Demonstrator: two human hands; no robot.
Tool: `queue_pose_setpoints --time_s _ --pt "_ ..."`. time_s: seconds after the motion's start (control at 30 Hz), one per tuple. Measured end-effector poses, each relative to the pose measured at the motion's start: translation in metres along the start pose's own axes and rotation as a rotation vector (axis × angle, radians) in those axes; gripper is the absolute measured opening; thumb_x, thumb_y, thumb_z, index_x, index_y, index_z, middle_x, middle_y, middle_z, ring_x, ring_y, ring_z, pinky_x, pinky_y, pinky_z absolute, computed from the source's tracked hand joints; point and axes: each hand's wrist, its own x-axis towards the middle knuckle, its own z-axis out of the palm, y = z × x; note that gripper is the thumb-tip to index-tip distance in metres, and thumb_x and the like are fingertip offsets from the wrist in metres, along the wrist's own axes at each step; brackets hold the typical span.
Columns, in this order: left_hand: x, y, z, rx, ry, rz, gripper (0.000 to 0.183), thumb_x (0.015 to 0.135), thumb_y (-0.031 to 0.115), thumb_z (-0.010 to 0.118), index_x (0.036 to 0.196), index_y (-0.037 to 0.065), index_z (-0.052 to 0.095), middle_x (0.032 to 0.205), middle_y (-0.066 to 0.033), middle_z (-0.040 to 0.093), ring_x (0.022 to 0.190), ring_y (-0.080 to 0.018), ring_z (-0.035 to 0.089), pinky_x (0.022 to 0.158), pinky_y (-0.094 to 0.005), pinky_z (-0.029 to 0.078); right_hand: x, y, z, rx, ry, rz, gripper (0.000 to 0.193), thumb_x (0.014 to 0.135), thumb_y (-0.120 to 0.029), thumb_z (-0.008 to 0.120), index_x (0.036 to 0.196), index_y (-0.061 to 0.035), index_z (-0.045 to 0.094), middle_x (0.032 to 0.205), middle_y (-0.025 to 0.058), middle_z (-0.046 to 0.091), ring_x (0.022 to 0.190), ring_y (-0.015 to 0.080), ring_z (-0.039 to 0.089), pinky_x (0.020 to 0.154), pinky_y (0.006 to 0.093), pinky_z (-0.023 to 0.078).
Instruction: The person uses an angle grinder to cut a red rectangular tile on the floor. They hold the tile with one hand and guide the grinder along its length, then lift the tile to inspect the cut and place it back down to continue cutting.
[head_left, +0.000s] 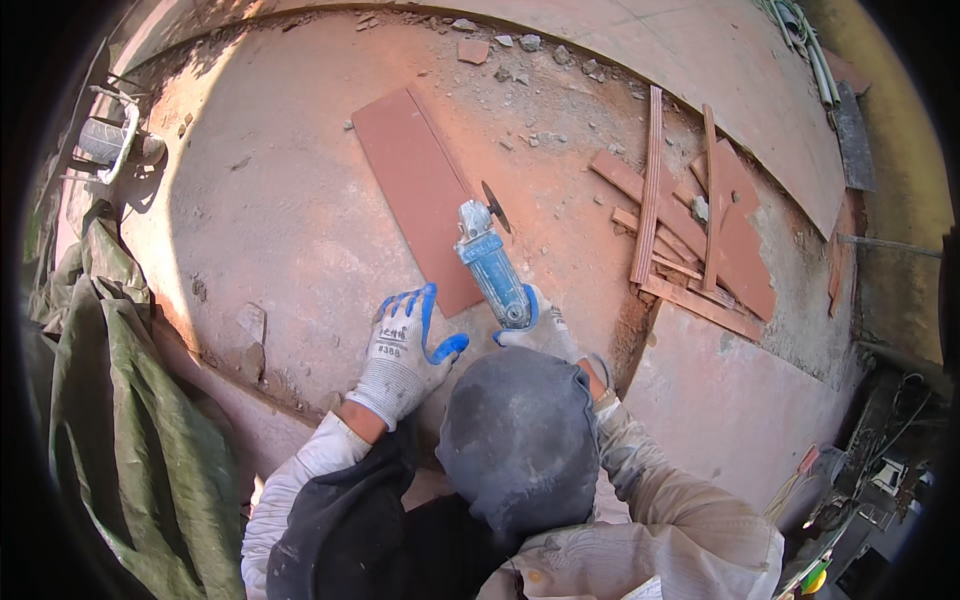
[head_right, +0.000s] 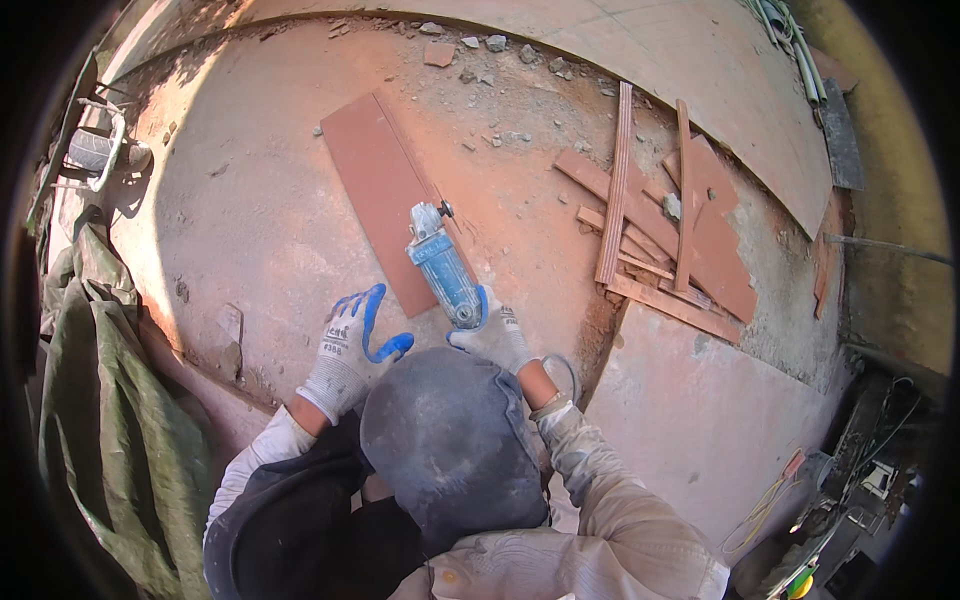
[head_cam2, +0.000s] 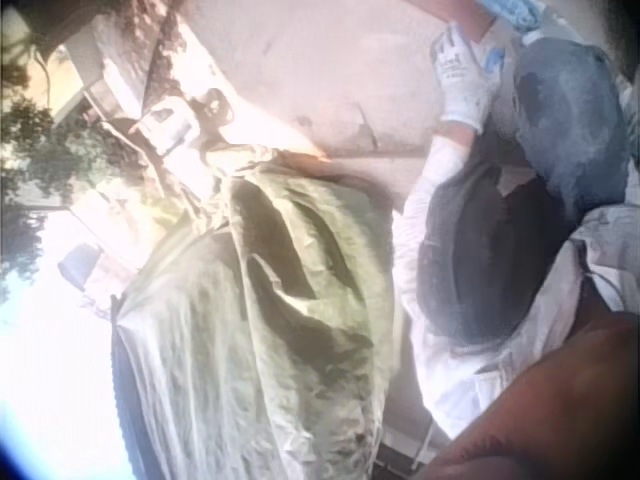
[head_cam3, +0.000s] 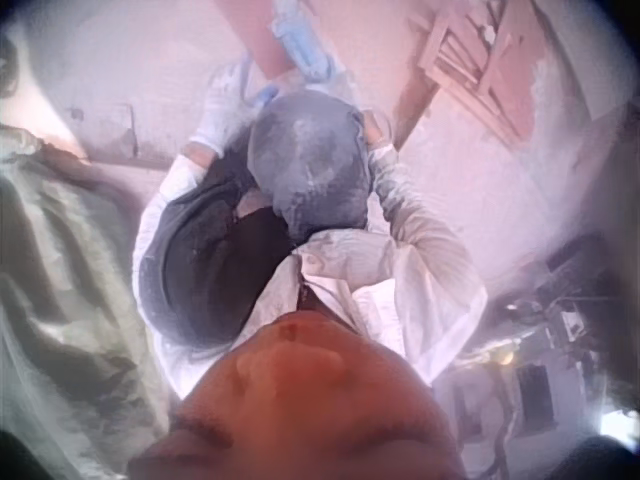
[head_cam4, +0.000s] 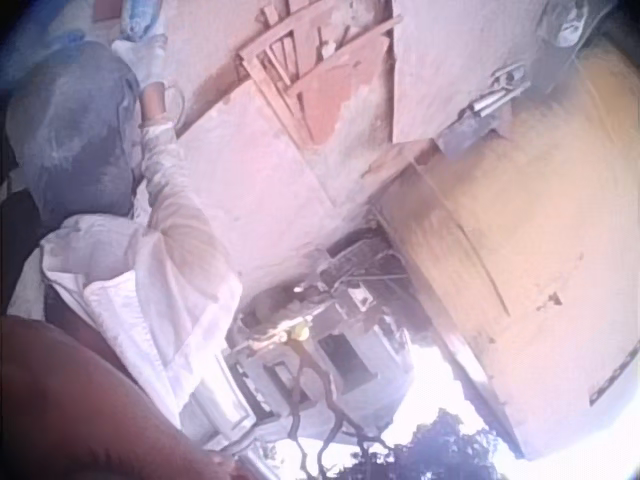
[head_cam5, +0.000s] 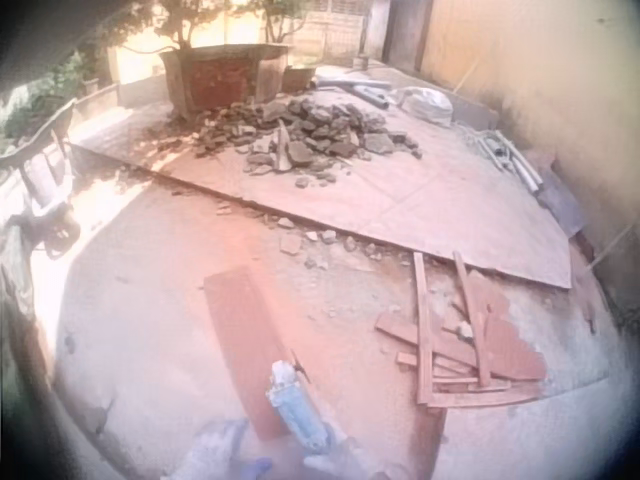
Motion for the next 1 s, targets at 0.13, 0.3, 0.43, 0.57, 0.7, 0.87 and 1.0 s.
queue_pose_setpoints --time_s 0.13,0.3,0.43,0.57,0.7,0.87,1.0 --pt "0.023 -0.015 0.062 -0.73 0.127 -0.122 0.085 0.104 0.039 0.08 0.167 -0.003 0.04 0.155 -0.0286 0.06 0.144 -0.0398 0.061 0.119 -0.0482 0.05 -0.04 0.009 0.013 -0.17 0.087 -0.026 0.085 0.078 -0.032 0.087 0.149 0.0023 0.054 0.128 0.0342 0.071 0.122 0.0469 0.071 0.107 0.05 0.056" --pt "0.053 -0.055 0.116 -0.877 0.195 0.043 0.094 0.098 0.041 0.087 0.167 -0.002 0.041 0.156 -0.0238 0.059 0.137 -0.0334 0.064 0.112 -0.0458 0.055 -0.054 0.037 0.024 -0.146 -0.017 0.129 0.096 0.079 -0.033 0.086 0.157 0.0056 0.046 0.132 0.0382 0.069 0.127 0.0498 0.069 0.108 0.0497 0.056" --pt "0.084 -0.076 0.117 -0.553 0.123 0.207 0.093 0.092 0.048 0.091 0.159 -0.001 0.048 0.148 -0.0206 0.061 0.131 -0.0347 0.065 0.11 -0.0464 0.055 -0.053 0.045 0.029 -0.234 -0.004 0.112 0.095 0.081 -0.033 0.085 0.158 0.0068 0.045 0.128 0.0388 0.07 0.124 0.0502 0.07 0.106 0.0512 0.056" --pt "0.111 -0.08 0.131 -0.413 0.173 0.385 0.083 0.083 0.055 0.093 0.138 0.0 0.061 0.131 -0.0197 0.063 0.122 -0.0406 0.062 0.106 -0.0514 0.052 -0.065 0.049 0.027 -0.233 -0.004 0.147 0.083 0.081 -0.032 0.084 0.149 0.0022 0.053 0.118 0.0363 0.073 0.113 0.0518 0.073 0.099 0.0516 0.058" --pt "0.108 -0.084 0.149 -0.373 0.224 0.495 0.073 0.083 0.055 0.092 0.125 0.002 0.065 0.126 -0.0186 0.064 0.118 -0.0419 0.06 0.106 -0.0542 0.048 -0.07 0.051 0.025 -0.101 -0.008 0.126 0.076 0.082 -0.032 0.083 0.144 0.0009 0.055 0.117 0.0356 0.073 0.112 0.052 0.073 0.098 0.052 0.058" --pt "0.111 -0.088 0.155 -0.281 0.24 0.58 0.062 0.088 0.047 0.089 0.125 0.003 0.065 0.125 -0.0185 0.064 0.119 -0.0418 0.058 0.108 -0.0567 0.046 -0.075 0.051 0.023 -0.191 -0.003 0.217 0.075 0.081 -0.032 0.083 0.143 0.0019 0.055 0.117 0.0349 0.074 0.113 0.0509 0.073 0.098 0.0517 0.058" --pt "0.107 -0.088 0.156 -0.245 0.236 0.577 0.057 0.09 0.041 0.088 0.126 0.003 0.065 0.126 -0.0192 0.063 0.122 -0.0427 0.057 0.11 -0.0569 0.045 -0.076 0.052 0.026 -0.145 -0.019 0.173 0.079 0.08 -0.032 0.082 0.146 0.0024 0.053 0.118 0.0353 0.074 0.114 0.0506 0.073 0.099 0.0503 0.058"
